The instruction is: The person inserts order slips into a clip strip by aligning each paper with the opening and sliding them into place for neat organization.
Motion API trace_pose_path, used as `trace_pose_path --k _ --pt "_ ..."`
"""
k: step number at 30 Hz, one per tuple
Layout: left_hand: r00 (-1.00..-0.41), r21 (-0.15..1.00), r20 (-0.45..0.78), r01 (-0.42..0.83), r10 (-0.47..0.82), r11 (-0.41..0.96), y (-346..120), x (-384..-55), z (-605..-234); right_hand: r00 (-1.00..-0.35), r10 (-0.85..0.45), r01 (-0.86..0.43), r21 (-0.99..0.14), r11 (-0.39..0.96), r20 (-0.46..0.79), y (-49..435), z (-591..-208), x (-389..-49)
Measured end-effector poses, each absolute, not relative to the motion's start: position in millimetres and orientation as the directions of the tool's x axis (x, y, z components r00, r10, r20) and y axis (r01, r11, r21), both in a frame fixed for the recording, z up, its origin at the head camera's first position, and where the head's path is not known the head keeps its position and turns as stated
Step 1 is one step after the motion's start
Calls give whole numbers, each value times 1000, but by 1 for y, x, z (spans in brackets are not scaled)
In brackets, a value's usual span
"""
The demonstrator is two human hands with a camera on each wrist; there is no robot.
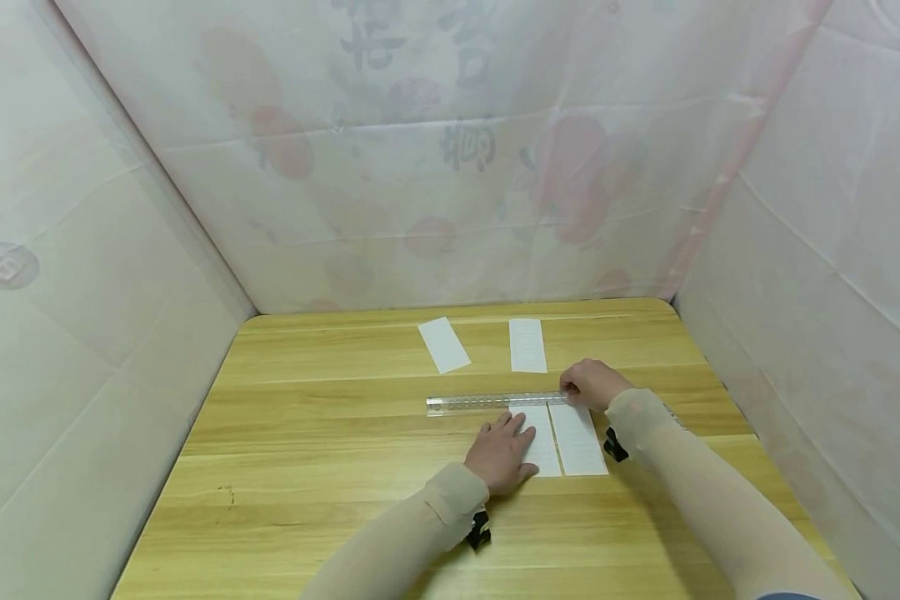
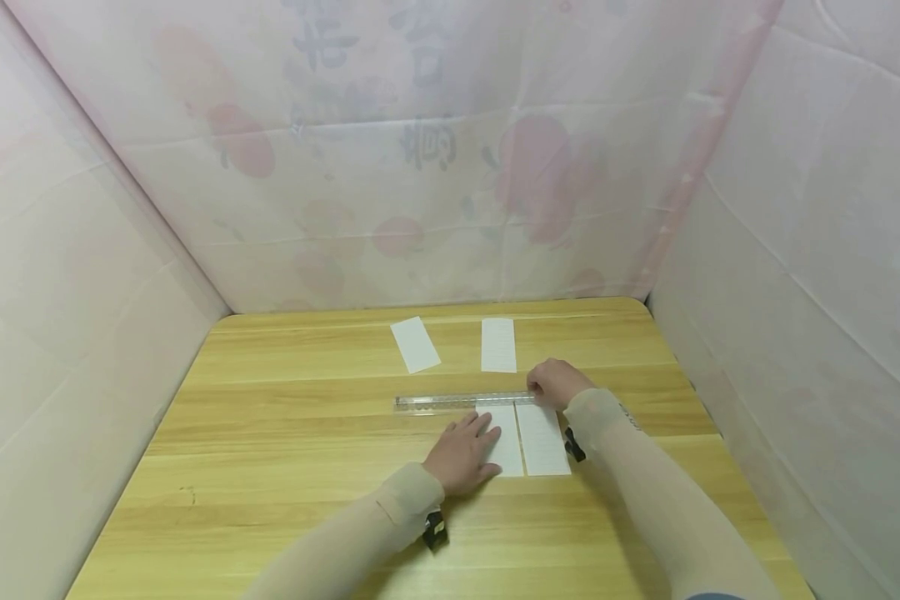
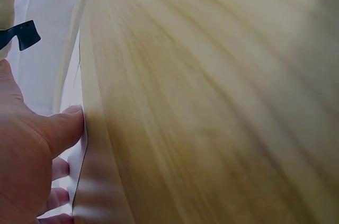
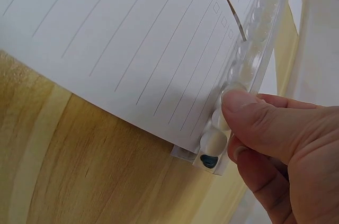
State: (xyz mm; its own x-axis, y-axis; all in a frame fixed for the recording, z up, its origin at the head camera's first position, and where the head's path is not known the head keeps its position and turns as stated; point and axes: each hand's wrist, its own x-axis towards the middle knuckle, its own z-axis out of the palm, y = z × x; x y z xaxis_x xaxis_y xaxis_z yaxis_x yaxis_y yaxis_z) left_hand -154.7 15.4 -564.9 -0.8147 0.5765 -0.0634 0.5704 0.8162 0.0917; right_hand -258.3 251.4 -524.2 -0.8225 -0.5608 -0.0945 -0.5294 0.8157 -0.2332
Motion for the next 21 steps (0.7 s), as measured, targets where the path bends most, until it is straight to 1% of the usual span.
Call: trace_pose_path --k 8,21 --pt "-822 101 -73 558 565 824 16 -155 -565 -824 -561 -531 -233 815 -83 252 -526 -259" --pt "-825 103 -46 556 563 824 18 -155 -565 -824 -559 -528 -236 816 -89 252 -528 -261"
